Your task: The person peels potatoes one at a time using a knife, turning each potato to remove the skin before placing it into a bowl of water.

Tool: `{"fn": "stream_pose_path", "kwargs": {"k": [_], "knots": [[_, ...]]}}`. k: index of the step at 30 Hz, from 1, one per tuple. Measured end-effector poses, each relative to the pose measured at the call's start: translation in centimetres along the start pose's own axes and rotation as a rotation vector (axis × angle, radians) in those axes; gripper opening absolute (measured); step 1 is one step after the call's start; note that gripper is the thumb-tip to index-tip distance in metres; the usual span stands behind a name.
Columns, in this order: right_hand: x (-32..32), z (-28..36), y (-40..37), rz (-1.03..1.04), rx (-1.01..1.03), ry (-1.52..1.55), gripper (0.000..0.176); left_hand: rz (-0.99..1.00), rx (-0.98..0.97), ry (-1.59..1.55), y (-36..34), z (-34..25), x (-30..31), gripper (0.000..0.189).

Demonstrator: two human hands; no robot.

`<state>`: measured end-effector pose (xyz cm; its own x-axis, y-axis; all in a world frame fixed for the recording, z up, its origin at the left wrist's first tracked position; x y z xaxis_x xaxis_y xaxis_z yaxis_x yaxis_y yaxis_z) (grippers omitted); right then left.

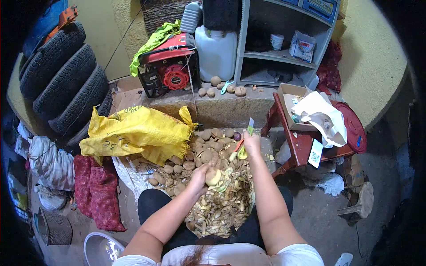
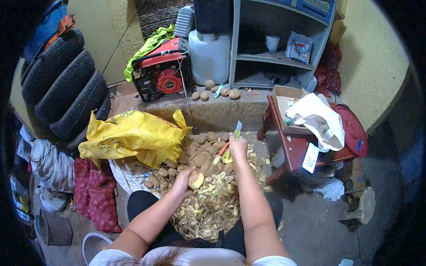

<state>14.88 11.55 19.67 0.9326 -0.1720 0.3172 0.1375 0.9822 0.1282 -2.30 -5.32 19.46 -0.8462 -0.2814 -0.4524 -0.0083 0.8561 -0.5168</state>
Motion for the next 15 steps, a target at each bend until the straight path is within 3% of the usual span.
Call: {"fn": "stream_pose_path", "kwargs": {"k": [2, 4, 7, 10, 15], "knots": [[0.7, 1.8, -0.8, -0.046, 0.071, -0.134, 0.034, 0.058, 0.290, -0.330, 1.4, 1.0, 0.6, 0.030], [1.2, 3.3, -1.3, -0.099, 0.138, -0.263, 0.034, 0.044, 0.301, -0.351, 1.0, 0.4, 0.3, 0.034], [1.1, 3.7, -1.3, -0.091, 0.128, -0.180, 0.036, 0.171, 0.373, -0.421, 1.4, 0.9, 0.0, 0.032], [0.8, 4.7, -1.8, -0.004, 0.051, -0.080, 0.036, 0.142, 0.398, -0.506, 1.6, 1.1, -0.3, 0.031], [-0.4, 6.4, -3.8, 0.055, 0.140, -0.087, 0.034, 0.145, 0.436, -0.388, 1.7, 1.3, -0.1, 0.031]]}}
Point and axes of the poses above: each hand's wrist, its own y-axis towards the middle knuckle, its own x-axis out of the back of the hand, z = x × y, the point moved 4 cm from there along y, towards the middle knuckle, and after that the axes turned 9 degrees about x, right-handed, at the moved point
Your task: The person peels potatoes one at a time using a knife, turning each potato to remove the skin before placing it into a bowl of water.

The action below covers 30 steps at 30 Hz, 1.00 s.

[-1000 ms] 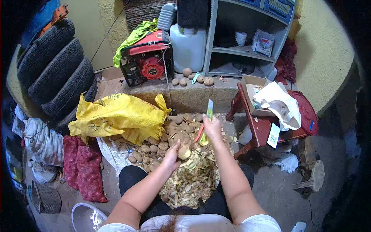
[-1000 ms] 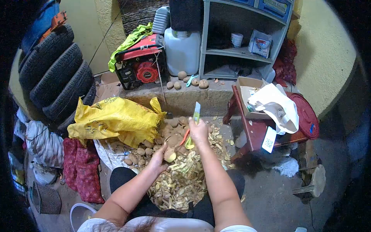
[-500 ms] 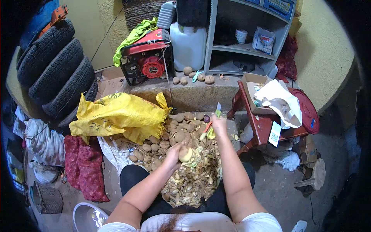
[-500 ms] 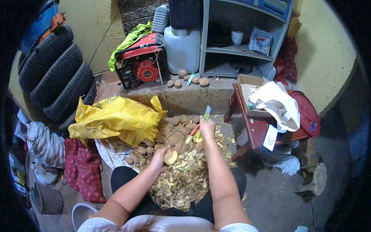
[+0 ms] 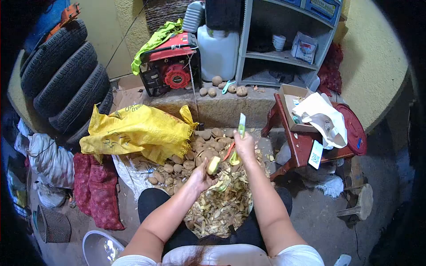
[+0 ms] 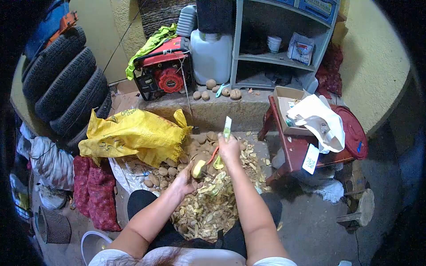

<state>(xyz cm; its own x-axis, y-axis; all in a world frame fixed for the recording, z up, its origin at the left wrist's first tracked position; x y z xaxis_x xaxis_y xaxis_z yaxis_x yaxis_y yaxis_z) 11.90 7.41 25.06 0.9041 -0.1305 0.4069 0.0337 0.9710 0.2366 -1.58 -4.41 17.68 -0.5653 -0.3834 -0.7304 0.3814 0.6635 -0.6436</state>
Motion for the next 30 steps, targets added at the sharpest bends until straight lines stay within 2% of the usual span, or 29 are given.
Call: {"fn": "stream_pose_path", "kwargs": {"k": [3, 6, 11, 14, 16, 17, 20, 22, 24, 28, 30], "knots": [[-0.5, 0.0, -0.6, 0.060, 0.009, -0.001, 0.034, -0.008, -0.043, -0.001, -0.6, 0.1, -1.0, 0.029], [-0.4, -0.4, -0.5, 0.021, -0.039, 0.007, 0.034, 0.026, -0.059, -0.017, -0.9, -0.2, -1.3, 0.026], [0.2, 1.2, -1.0, -0.055, 0.045, -0.014, 0.031, 0.143, -0.018, 0.029, -0.6, 0.0, -1.0, 0.024], [-0.5, 2.1, -1.6, -0.069, 0.102, 0.071, 0.030, 0.090, -0.024, -0.042, -0.5, 0.1, -1.4, 0.027], [-0.7, 2.8, -2.2, -0.072, 0.116, 0.040, 0.030, -0.044, -0.055, -0.038, -0.7, 0.2, -1.7, 0.029], [-0.8, 3.0, -2.4, -0.078, 0.130, 0.010, 0.031, -0.045, -0.054, -0.039, -0.5, 0.3, -1.6, 0.029], [-0.8, 3.1, -2.5, -0.121, 0.188, -0.021, 0.029, -0.042, -0.019, 0.050, -0.2, 0.9, -1.6, 0.032], [-0.9, 2.9, -2.6, -0.136, 0.210, -0.034, 0.027, -0.172, -0.057, 0.127, -0.4, 1.2, -1.7, 0.033], [-1.0, 2.8, -2.6, -0.148, 0.235, -0.067, 0.027, -0.201, -0.073, 0.169, -0.2, 1.3, -1.1, 0.034], [-0.4, 2.9, -2.4, -0.114, 0.147, -0.120, 0.028, -0.240, -0.163, 0.217, 0.4, 1.1, -0.8, 0.033], [-0.3, 1.8, -2.0, -0.050, 0.004, -0.086, 0.032, -0.224, -0.171, 0.248, 0.0, 1.0, -1.2, 0.032]]}}
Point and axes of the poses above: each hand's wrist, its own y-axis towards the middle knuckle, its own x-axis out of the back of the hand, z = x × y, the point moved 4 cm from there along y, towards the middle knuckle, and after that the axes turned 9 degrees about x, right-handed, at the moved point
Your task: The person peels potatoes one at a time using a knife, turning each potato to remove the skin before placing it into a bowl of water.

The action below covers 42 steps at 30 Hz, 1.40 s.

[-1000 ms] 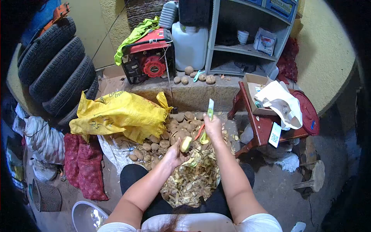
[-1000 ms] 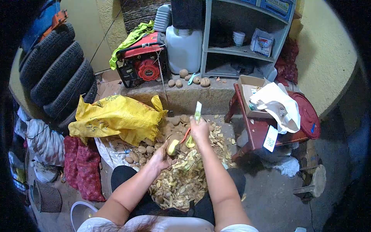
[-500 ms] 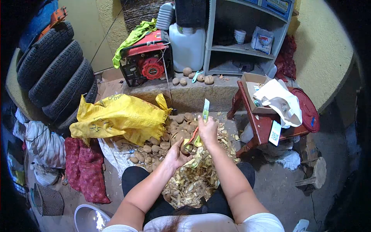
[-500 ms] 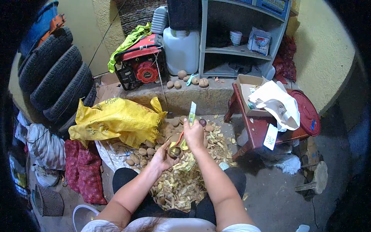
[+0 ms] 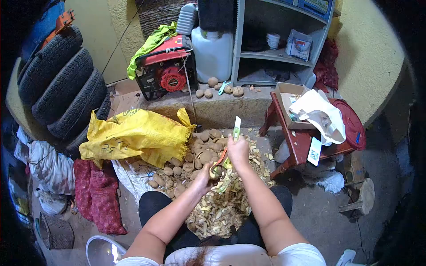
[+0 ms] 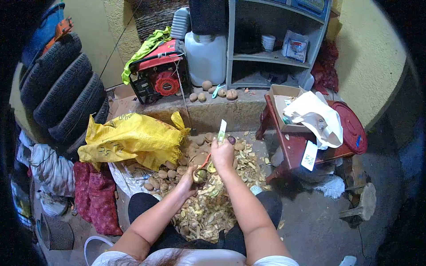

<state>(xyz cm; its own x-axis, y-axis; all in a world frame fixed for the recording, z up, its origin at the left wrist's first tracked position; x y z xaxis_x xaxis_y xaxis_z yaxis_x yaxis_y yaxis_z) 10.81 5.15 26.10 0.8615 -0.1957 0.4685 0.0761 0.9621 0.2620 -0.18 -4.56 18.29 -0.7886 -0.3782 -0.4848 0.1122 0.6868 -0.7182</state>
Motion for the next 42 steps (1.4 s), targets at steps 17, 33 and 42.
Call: {"fn": "stream_pose_path", "kwargs": {"k": [17, 33, 42], "knots": [[0.7, -5.0, 3.4, -0.052, -0.073, 0.108, 0.034, 0.232, 0.044, -0.199, -0.7, -0.8, 0.6, 0.028], [0.5, -6.1, 3.1, -0.067, -0.184, -0.029, 0.035, 0.219, -0.070, -0.046, -1.4, -0.3, 0.2, 0.033], [1.0, -6.2, 3.9, -0.058, -0.168, 0.079, 0.037, 0.355, 0.056, -0.281, -1.4, -0.9, 0.0, 0.043]]}}
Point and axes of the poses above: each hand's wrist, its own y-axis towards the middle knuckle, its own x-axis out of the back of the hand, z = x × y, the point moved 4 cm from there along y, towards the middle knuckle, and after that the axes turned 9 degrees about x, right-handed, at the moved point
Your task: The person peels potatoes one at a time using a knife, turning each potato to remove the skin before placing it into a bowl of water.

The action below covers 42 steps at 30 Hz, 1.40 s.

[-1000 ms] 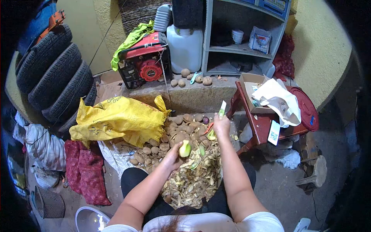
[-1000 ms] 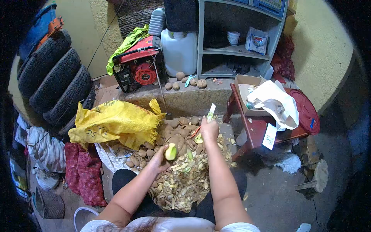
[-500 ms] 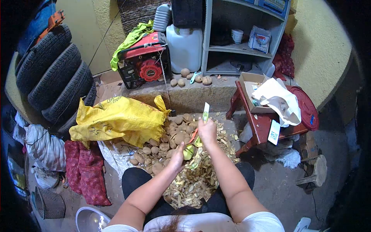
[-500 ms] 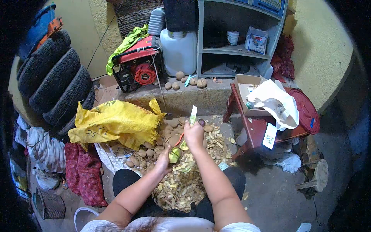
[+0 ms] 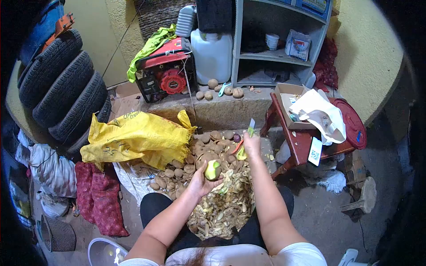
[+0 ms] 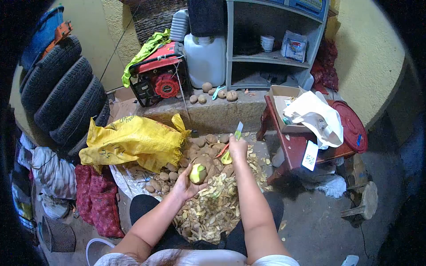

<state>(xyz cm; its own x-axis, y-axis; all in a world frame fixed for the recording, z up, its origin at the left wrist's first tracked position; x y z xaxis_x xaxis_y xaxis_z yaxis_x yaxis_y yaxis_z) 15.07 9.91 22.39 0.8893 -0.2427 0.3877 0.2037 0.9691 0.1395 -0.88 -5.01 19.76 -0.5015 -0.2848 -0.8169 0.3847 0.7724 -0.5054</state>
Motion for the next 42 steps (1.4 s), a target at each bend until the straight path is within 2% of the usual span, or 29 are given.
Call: {"fn": "stream_pose_path", "kwargs": {"k": [2, 3, 7, 8, 9, 13, 21, 25, 27, 29, 31, 33, 37, 40, 42], "knots": [[-0.6, 0.8, -0.6, -0.029, 0.087, -0.035, 0.038, -0.101, 0.017, 0.034, 0.3, 0.2, 0.3, 0.044], [-1.0, 1.9, -1.6, 0.070, 0.026, 0.069, 0.037, -0.152, 0.026, 0.049, 0.5, 0.2, 0.5, 0.044], [-1.9, 4.6, -4.4, 0.092, 0.168, 0.065, 0.035, -0.124, 0.046, 0.085, 1.3, 0.8, 0.6, 0.045], [-1.5, 5.6, -5.0, 0.030, 0.261, -0.025, 0.033, -0.205, -0.002, 0.115, 1.2, 0.9, 0.4, 0.045], [-1.7, 5.4, -5.1, 0.029, 0.260, -0.025, 0.033, -0.285, -0.051, 0.146, 1.0, 1.0, 0.2, 0.045], [-2.1, 4.8, -5.0, 0.043, 0.226, -0.085, 0.033, -0.319, -0.036, 0.188, 1.0, 1.1, 0.3, 0.041], [-3.5, -0.8, -2.3, 0.064, 0.070, -0.080, 0.035, -0.223, -0.083, 0.284, 0.1, 0.6, -0.5, 0.033], [-1.0, -1.3, -0.6, 0.021, -0.020, -0.072, 0.036, -0.096, -0.083, 0.307, -0.3, 0.5, -0.5, 0.033], [0.2, -1.3, 0.1, -0.018, -0.085, -0.119, 0.039, -0.136, -0.105, 0.285, -0.4, 0.2, 0.1, 0.033], [0.7, -1.6, 0.3, -0.031, -0.073, -0.130, 0.039, -0.124, -0.091, 0.280, -0.8, -0.2, -0.3, 0.032], [0.8, -1.3, 0.5, -0.100, 0.029, -0.107, 0.038, -0.167, -0.128, 0.251, -0.5, -0.5, -0.2, 0.035], [1.0, -0.7, 0.3, -0.095, 0.030, -0.080, 0.037, -0.108, -0.073, 0.049, -0.2, -0.3, 0.0, 0.039], [2.0, 1.8, -0.5, -0.121, 0.083, -0.072, 0.035, -0.007, -0.020, 0.044, -0.3, -0.3, 0.0, 0.042], [2.1, 2.7, -0.7, -0.111, 0.108, -0.104, 0.035, -0.079, -0.025, 0.046, -0.1, -0.4, -0.2, 0.042], [1.6, 2.9, -1.0, -0.080, 0.103, -0.063, 0.036, -0.233, -0.056, 0.037, -0.4, -0.2, -0.5, 0.041]]}}
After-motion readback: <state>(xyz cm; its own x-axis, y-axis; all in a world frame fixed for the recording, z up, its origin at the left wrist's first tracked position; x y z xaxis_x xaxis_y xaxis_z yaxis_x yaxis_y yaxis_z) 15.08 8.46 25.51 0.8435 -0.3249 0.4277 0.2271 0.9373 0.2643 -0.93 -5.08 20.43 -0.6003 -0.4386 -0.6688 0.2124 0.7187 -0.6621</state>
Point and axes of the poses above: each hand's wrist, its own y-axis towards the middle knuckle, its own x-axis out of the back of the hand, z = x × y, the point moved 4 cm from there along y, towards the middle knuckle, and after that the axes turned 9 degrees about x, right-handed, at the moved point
